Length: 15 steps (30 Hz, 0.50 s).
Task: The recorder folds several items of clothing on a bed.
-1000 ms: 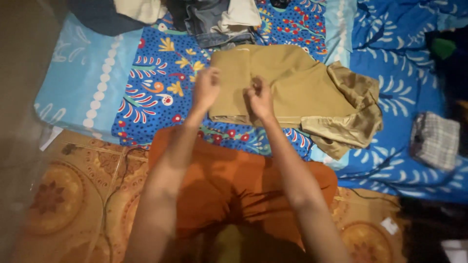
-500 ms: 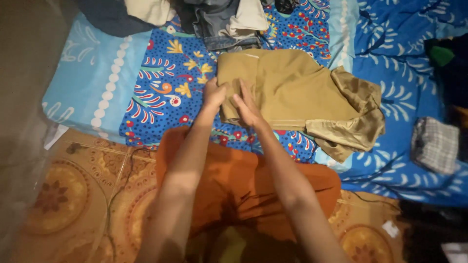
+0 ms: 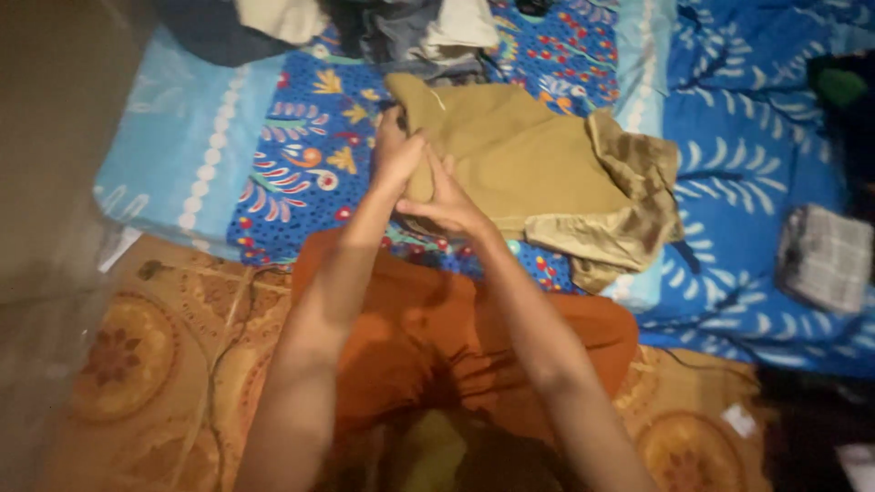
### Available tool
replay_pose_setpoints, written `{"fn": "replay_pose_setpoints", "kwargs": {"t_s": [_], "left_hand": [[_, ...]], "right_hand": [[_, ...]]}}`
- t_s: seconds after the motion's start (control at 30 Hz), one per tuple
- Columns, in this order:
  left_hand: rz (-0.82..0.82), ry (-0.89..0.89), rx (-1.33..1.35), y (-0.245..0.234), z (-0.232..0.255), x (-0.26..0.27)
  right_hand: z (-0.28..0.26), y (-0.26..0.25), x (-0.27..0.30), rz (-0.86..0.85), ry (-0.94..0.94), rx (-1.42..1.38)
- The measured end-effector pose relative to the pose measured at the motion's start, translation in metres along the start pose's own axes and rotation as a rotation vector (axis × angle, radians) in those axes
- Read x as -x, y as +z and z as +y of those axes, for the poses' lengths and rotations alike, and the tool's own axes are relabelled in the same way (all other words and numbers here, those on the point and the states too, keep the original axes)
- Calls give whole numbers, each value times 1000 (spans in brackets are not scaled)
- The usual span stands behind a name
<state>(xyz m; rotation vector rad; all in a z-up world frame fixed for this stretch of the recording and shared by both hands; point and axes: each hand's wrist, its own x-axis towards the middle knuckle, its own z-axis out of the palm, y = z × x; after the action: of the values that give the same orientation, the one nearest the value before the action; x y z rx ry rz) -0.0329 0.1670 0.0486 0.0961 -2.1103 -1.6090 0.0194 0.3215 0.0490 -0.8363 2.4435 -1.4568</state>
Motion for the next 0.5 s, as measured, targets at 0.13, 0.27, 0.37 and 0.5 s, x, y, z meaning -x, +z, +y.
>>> {"fn": "replay_pose_setpoints", "kwargs": {"t_s": [0.13, 0.27, 0.37, 0.5], "left_hand": [[-223, -297, 127, 54, 88, 13], [-446, -289, 53, 95, 34, 21], [-146, 121, -271, 80, 10, 23], [33, -244, -453, 62, -68, 19]], "right_hand": [[58, -54, 34, 118, 34, -180], [80, -98, 70, 375, 337, -378], [86, -116, 80, 491, 347, -268], [53, -110, 70, 471, 234, 13]]}}
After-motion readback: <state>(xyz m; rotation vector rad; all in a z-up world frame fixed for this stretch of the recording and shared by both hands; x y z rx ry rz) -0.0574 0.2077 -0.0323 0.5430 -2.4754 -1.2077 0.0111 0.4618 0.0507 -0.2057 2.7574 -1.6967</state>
